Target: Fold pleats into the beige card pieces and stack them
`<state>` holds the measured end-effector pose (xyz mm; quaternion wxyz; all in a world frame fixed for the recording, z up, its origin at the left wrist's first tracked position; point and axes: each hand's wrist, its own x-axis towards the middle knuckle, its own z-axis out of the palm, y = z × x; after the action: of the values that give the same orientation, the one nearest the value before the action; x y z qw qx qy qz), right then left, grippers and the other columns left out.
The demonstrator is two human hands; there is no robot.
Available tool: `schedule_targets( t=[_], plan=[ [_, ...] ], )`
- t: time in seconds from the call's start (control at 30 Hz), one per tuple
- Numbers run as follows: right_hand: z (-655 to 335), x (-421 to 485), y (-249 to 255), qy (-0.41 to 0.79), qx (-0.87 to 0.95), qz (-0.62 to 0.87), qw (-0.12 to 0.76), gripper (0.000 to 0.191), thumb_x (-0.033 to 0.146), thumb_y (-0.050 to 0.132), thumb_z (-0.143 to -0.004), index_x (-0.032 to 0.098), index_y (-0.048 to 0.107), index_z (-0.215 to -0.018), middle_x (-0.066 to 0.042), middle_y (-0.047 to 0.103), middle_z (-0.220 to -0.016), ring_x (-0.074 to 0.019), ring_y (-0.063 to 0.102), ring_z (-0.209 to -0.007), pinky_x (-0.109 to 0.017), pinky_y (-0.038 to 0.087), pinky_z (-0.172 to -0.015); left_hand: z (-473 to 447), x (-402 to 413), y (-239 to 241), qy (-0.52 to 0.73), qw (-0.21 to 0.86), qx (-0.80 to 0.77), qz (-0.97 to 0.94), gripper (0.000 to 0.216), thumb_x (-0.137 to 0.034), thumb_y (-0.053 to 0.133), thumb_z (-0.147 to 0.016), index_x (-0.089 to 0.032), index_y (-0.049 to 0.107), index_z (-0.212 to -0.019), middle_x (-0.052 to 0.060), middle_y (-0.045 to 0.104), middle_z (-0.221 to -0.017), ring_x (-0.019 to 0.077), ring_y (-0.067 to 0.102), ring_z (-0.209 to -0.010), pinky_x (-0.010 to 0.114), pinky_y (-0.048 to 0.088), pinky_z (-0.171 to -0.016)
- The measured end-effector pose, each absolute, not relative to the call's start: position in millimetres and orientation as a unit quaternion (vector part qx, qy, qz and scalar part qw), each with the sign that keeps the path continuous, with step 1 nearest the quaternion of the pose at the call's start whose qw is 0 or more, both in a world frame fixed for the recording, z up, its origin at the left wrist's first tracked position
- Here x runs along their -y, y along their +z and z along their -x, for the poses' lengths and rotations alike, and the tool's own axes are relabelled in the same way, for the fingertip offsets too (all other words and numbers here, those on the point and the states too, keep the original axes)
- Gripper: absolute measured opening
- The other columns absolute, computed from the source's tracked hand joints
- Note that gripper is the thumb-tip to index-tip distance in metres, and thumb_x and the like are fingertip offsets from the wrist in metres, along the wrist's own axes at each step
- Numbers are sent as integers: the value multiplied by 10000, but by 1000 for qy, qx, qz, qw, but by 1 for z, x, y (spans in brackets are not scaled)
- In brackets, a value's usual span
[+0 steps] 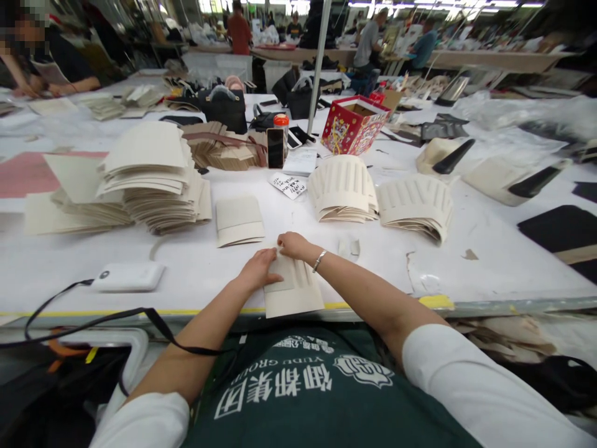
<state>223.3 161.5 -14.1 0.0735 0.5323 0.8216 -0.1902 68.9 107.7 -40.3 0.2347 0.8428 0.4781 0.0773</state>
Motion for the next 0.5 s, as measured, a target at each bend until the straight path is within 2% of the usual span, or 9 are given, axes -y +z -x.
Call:
schedule_targets(
  t=[0.17,0.3,0.5],
  plan=[
    [-215,-170,-7,-207,-828,-503,137,214,173,540,-746,105,671,-901,-112,679,-896,-192,605,-819,-234,413,-663,-72,-109,-42,69,234,-488,-838,824,-381,765,-564,-163,379,-1259,124,542,-1170,286,418,-1180,405,350,-997],
    [-217,-164,1,-211,-854,-442,175,201,176,583,-706,128,673,-879,-89,676,-881,-190,596,-807,-231,394,-648,-74,-108,-41,67,237,-484,-840,671,-373,751,-584,-154,468,-1151,128,527,-1180,288,433,-1161,376,347,-997],
    [-226,-137,-5,-137,-870,-470,58,209,194,451,-833,138,596,-974,-117,612,-1026,-191,572,-882,-247,389,-696,-72,-107,-43,71,248,-473,-843,839,-390,772,-531,-99,391,-1220,171,472,-1245,299,399,-1193,365,323,-1022]
  ],
)
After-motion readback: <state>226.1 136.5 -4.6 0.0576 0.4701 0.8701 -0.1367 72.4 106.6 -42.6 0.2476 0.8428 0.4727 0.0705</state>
